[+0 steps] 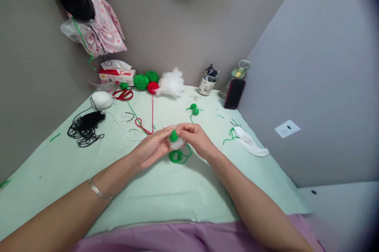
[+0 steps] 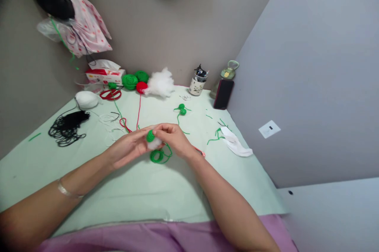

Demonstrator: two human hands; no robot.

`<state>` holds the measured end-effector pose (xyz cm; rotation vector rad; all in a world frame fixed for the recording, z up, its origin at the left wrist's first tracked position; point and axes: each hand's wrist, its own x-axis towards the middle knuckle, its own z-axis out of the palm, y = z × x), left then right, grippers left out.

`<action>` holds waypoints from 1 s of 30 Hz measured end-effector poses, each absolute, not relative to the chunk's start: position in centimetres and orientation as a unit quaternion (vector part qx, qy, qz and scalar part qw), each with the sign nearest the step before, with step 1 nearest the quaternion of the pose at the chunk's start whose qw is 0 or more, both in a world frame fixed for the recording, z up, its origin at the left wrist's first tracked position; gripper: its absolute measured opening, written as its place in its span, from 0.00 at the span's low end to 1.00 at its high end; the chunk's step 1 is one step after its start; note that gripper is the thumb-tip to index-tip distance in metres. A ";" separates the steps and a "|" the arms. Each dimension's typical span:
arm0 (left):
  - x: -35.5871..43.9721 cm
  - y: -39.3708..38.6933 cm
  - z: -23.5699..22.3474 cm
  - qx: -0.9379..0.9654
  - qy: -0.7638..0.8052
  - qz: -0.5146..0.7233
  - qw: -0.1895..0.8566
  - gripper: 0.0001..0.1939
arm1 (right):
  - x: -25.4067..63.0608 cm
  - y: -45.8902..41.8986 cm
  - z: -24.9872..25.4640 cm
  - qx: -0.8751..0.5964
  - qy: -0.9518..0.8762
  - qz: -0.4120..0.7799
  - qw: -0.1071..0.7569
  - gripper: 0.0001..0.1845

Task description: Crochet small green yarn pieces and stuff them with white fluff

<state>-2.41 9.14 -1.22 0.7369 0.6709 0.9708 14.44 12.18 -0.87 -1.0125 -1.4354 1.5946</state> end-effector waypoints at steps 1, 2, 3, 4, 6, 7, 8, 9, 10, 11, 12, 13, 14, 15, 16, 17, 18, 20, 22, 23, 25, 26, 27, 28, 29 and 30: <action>-2.5 9.3 -1.4 0.346 0.313 0.449 0.762 0.11 | 14.5 12.2 -0.8 -0.400 -0.563 0.615 0.382 0.19; -2.7 9.5 -1.6 0.351 0.319 0.452 0.755 0.11 | 14.6 12.2 -0.6 -0.405 -0.565 0.605 0.389 0.19; -2.8 9.7 -1.9 0.354 0.327 0.457 0.747 0.12 | 14.7 12.3 -0.5 -0.412 -0.566 0.593 0.397 0.19; -3.0 9.9 -2.1 0.355 0.337 0.464 0.738 0.13 | 14.9 12.4 -0.4 -0.421 -0.567 0.580 0.406 0.19; -3.5 10.4 -2.4 0.351 0.356 0.489 0.714 0.14 | 15.3 12.7 -0.3 -0.443 -0.567 0.550 0.424 0.19; -3.7 10.7 -2.5 0.348 0.365 0.506 0.700 0.14 | 15.5 12.9 -0.3 -0.456 -0.567 0.532 0.433 0.19; -3.9 10.9 -2.5 0.344 0.373 0.521 0.687 0.15 | 15.7 13.1 -0.4 -0.469 -0.568 0.514 0.440 0.19; -4.1 11.1 -2.5 0.342 0.379 0.534 0.674 0.15 | 15.8 13.2 -0.5 -0.481 -0.572 0.496 0.443 0.18; -4.2 11.2 -2.5 0.342 0.384 0.545 0.663 0.16 | 15.7 13.2 -0.7 -0.492 -0.579 0.478 0.441 0.18; -4.2 11.2 -2.5 0.344 0.388 0.554 0.652 0.15 | 15.6 13.1 -1.0 -0.500 -0.589 0.464 0.434 0.17; -4.1 11.2 -2.5 0.348 0.393 0.561 0.640 0.15 | 15.3 12.9 -1.2 -0.504 -0.603 0.453 0.421 0.16; -3.9 11.2 -2.6 0.354 0.398 0.568 0.628 0.14 | 14.9 12.7 -1.4 -0.507 -0.618 0.444 0.405 0.15; -3.7 11.1 -2.7 0.363 0.403 0.573 0.615 0.13 | 14.5 12.4 -1.6 -0.507 -0.634 0.437 0.388 0.13; -3.5 11.0 -2.8 0.373 0.410 0.577 0.600 0.13 | 14.0 12.1 -1.7 -0.508 -0.647 0.431 0.372 0.11; -3.4 10.8 -3.0 0.386 0.418 0.579 0.583 0.13 | 13.6 11.8 -1.8 -0.511 -0.657 0.423 0.359 0.09; -3.2 10.6 -3.1 0.401 0.427 0.580 0.566 0.14 | 13.3 11.5 -1.8 -0.514 -0.665 0.416 0.347 0.08; -3.1 10.4 -3.2 0.419 0.435 0.578 0.549 0.14 | 13.0 11.4 -1.8 -0.519 -0.671 0.408 0.337 0.07; -2.9 10.0 -3.2 0.459 0.446 0.568 0.517 0.12 | 12.9 11.3 -1.7 -0.530 -0.679 0.394 0.323 0.07; -2.7 9.4 -3.0 0.500 0.450 0.550 0.494 0.09 | 13.1 11.4 -1.6 -0.541 -0.683 0.378 0.312 0.07; -2.6 9.1 -2.9 0.518 0.450 0.541 0.487 0.09 | 13.3 11.4 -1.5 -0.546 -0.685 0.370 0.309 0.07; -2.5 8.6 -2.6 0.546 0.447 0.524 0.477 0.10 | 13.5 11.4 -1.3 -0.554 -0.691 0.352 0.303 0.07; -2.5 8.5 -2.6 0.555 0.445 0.518 0.475 0.11 | 13.6 11.4 -1.2 -0.555 -0.694 0.344 0.302 0.07; -2.5 8.5 -2.6 0.560 0.444 0.514 0.475 0.11 | 13.6 11.3 -1.2 -0.555 -0.698 0.338 0.301 0.07; -2.6 8.7 -2.6 0.561 0.444 0.512 0.475 0.10 | 13.6 11.2 -1.1 -0.553 -0.702 0.333 0.301 0.07; -2.7 8.9 -2.6 0.558 0.446 0.513 0.476 0.09 | 13.6 11.2 -1.2 -0.551 -0.705 0.330 0.301 0.07; -3.0 9.2 -2.6 0.552 0.448 0.516 0.478 0.08 | 13.7 11.2 -1.2 -0.549 -0.706 0.329 0.302 0.08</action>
